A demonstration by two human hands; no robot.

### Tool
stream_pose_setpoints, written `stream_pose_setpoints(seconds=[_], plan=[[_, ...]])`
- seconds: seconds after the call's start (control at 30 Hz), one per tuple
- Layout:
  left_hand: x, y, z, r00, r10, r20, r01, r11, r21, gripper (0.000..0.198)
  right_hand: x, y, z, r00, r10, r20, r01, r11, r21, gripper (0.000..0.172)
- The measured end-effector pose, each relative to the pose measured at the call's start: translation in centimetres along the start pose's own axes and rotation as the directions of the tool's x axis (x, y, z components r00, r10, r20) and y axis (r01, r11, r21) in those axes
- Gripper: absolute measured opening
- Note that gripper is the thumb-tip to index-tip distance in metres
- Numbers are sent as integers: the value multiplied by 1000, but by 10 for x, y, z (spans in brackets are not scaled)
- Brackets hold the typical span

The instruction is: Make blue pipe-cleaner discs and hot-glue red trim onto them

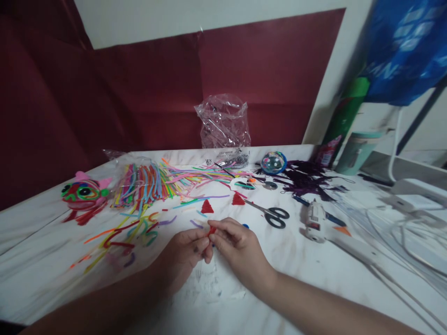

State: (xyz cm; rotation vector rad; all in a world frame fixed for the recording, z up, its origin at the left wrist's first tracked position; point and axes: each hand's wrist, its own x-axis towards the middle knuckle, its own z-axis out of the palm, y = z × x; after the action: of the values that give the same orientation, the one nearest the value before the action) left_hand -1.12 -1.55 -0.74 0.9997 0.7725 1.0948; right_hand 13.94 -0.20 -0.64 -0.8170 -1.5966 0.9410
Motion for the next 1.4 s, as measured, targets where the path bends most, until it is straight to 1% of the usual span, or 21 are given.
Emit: stream_pose_setpoints(seconds=[0.07, 0.2, 0.27, 0.4, 0.57, 0.6, 0.67, 0.7, 0.73, 0.83, 0.9, 1.0, 1.07, 1.13, 1.23, 1.33, 1.4], plan=[[0, 1, 1, 1000, -10, -2, 9, 1000, -27, 22, 0, -2, 1, 999, 35, 19, -36, 997, 68, 13], [-1, 1, 3, 1000, -16, -20, 15, 999, -44, 22, -1, -6, 4, 982, 153, 114, -177, 954, 241, 15], [-2, 1, 4, 1000, -11, -29, 10, 999, -37, 20, 0, -7, 6, 975, 187, 118, -213, 937, 278, 18], [-2, 1, 4, 999, 9, -50, -11, 999, -31, 18, 0, -8, 7, 970, 218, 106, -240, 922, 303, 21], [-2, 0, 5, 998, 11, -58, -12, 1000, -26, 18, 0, -7, 7, 965, 231, 124, -260, 900, 351, 21], [-2, 0, 5, 998, 13, -58, -14, 1000, -21, 18, 0, -6, 7, 967, 230, 112, -255, 895, 365, 23], [-1, -1, 4, 998, 12, -57, -13, 1000, -19, 18, 0, -4, 6, 969, 232, 85, -247, 887, 390, 32], [-1, -1, 3, 998, 10, -58, -12, 1000, -22, 18, 1, -3, 6, 968, 233, 94, -251, 884, 395, 34], [-1, -1, 3, 998, 10, -55, -12, 1000, -26, 19, 1, -2, 6, 964, 234, 125, -264, 880, 395, 34], [-2, 0, 2, 999, 9, -33, -10, 999, -32, 20, 2, -3, 5, 945, 225, 236, -303, 873, 382, 22], [-3, 0, 2, 1000, 4, -11, -5, 1000, -31, 21, 2, -4, 4, 943, 222, 247, -306, 871, 384, 18], [-3, 1, 2, 1000, -4, 29, 5, 1000, -17, 24, 3, -4, 3, 938, 237, 254, -328, 846, 420, 19], [-2, 1, 0, 1000, 6, 29, -6, 1000, 15, 29, 5, -2, 2, 932, 259, 254, -351, 820, 452, 20], [-1, 2, -3, 1000, 24, -12, -23, 997, 73, 32, 7, -1, 0, 934, 306, 184, -357, 821, 446, 23], [0, 4, -7, 995, 65, -82, -47, 978, 202, 25, 10, 1, -3, 930, 363, 63, -355, 840, 411, 27], [0, 7, -5, 989, 115, -95, -67, 912, 404, 18, 11, 2, -4, 925, 376, 54, -363, 834, 414, 29], [-1, 8, -3, 990, 116, -80, -64, 878, 475, 20, 11, 3, -4, 922, 382, 58, -370, 832, 414, 28]])
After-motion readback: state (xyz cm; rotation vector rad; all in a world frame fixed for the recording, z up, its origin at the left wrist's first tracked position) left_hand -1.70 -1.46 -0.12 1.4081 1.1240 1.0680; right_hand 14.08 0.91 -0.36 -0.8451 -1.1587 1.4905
